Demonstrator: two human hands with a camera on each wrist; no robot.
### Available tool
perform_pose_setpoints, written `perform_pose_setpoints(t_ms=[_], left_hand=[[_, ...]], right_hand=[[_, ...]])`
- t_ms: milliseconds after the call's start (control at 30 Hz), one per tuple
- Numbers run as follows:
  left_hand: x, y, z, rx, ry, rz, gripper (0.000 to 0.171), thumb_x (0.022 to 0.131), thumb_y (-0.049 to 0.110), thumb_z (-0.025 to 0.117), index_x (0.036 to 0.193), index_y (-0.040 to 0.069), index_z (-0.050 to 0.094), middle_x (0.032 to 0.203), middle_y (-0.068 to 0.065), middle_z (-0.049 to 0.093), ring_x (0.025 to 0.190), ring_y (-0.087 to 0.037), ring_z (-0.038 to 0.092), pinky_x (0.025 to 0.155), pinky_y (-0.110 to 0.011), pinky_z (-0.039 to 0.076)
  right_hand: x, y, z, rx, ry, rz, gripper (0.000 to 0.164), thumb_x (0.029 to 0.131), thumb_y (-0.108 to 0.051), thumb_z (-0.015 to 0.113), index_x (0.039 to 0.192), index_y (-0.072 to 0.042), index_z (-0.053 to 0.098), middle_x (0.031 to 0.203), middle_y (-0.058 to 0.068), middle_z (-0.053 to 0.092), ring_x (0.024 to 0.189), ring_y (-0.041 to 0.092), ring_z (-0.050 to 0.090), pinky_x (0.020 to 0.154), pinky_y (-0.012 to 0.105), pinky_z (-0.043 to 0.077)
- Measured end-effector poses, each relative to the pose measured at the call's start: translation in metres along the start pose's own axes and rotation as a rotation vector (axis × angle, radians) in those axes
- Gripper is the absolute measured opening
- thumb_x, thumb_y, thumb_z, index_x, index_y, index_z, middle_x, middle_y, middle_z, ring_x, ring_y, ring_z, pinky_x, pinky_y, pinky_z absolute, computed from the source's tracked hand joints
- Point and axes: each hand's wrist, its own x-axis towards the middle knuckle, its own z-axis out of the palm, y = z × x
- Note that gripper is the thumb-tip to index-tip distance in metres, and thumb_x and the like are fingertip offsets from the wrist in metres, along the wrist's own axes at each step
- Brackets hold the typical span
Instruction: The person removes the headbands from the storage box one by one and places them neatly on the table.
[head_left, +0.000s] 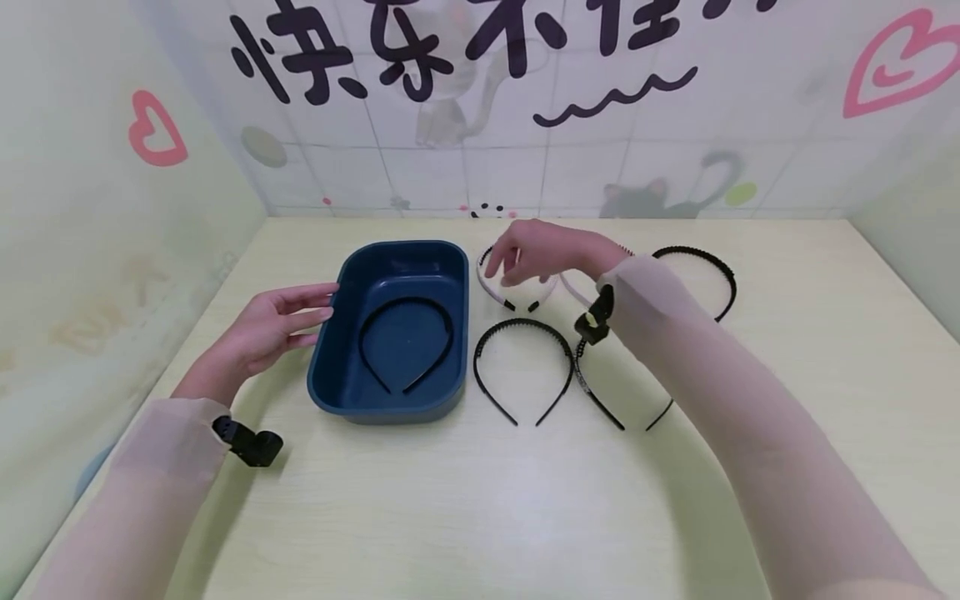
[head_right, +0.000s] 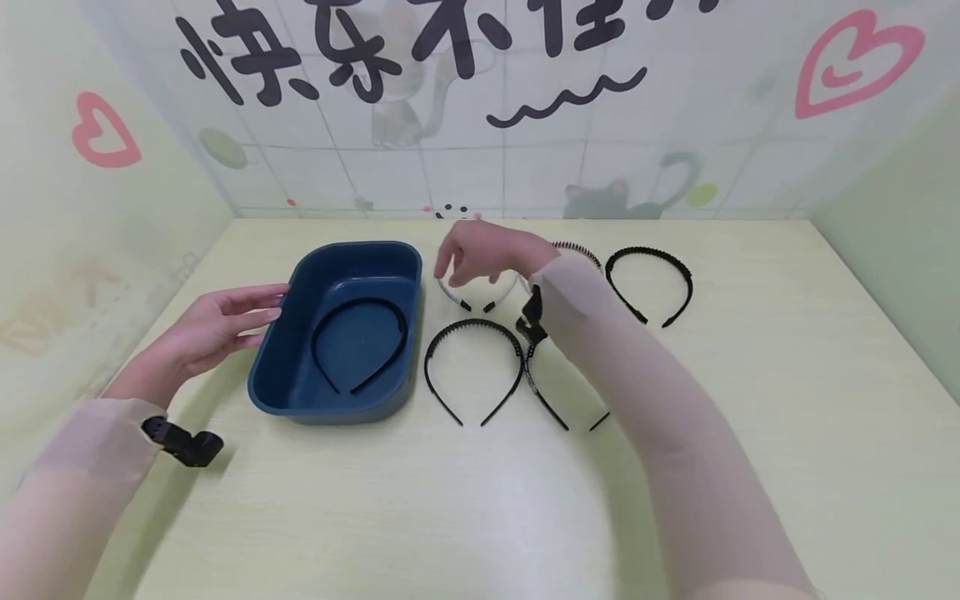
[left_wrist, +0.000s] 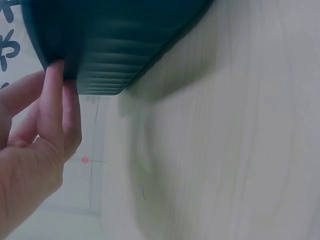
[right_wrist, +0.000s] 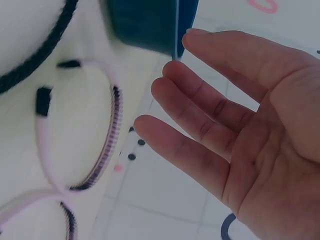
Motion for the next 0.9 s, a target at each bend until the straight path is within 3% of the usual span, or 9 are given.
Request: perform_pose_setpoints(t_ms=[300, 567, 633, 733, 900], left_hand=[[0.001, 0.000, 0.001, -0.017, -0.009, 0.000, 0.053, 0.087, 0.014, 0.063, 0.136, 0.006, 0.043, 0.112, 0.000, 0.049, 0.092, -0.004, 0.059, 0.073, -0.021, 0.051], [0.002, -0.001, 0.001, -0.025, -0.017, 0.004, 0.049, 0.089, 0.011, 0.061, 0.136, 0.007, 0.045, 0.113, 0.000, 0.048, 0.092, -0.004, 0.059, 0.073, -0.021, 0.051], [0.002, -0.001, 0.001, -0.020, -0.014, 0.000, 0.050, 0.089, 0.011, 0.060, 0.136, 0.008, 0.044, 0.113, 0.000, 0.047, 0.093, -0.004, 0.058, 0.074, -0.021, 0.051], [0.001, 0.000, -0.001, -0.016, -0.013, -0.005, 0.052, 0.089, 0.012, 0.061, 0.137, 0.007, 0.043, 0.114, -0.001, 0.047, 0.093, -0.004, 0.058, 0.074, -0.021, 0.051], [0.000, 0.000, -0.002, -0.015, -0.015, -0.004, 0.053, 0.088, 0.014, 0.063, 0.136, 0.007, 0.044, 0.114, -0.002, 0.045, 0.092, -0.004, 0.058, 0.074, -0.021, 0.051]], right_hand=[[0.034, -0.034, 0.002, -0.003, -0.006, -0.065, 0.021, 0.088, -0.008, 0.060, 0.108, -0.010, 0.067, 0.071, 0.007, 0.060, 0.064, 0.023, 0.056, 0.061, 0.037, 0.052], [0.061, -0.063, 0.008, -0.011, -0.049, -0.073, 0.026, 0.088, -0.009, 0.059, 0.114, -0.013, 0.064, 0.067, 0.004, 0.057, 0.057, 0.017, 0.051, 0.058, 0.033, 0.052], [0.067, -0.070, 0.010, -0.017, -0.056, -0.072, 0.028, 0.088, -0.009, 0.060, 0.116, -0.012, 0.063, 0.072, 0.002, 0.059, 0.058, 0.012, 0.051, 0.061, 0.035, 0.052], [0.076, -0.079, 0.014, -0.017, -0.077, -0.075, 0.030, 0.088, -0.009, 0.059, 0.118, -0.012, 0.062, 0.092, 0.003, 0.064, 0.072, 0.016, 0.057, 0.064, 0.036, 0.052], [0.090, -0.091, 0.021, -0.039, -0.093, -0.057, 0.033, 0.089, -0.010, 0.059, 0.122, -0.011, 0.060, 0.119, 0.002, 0.056, 0.095, 0.015, 0.055, 0.064, 0.034, 0.051]])
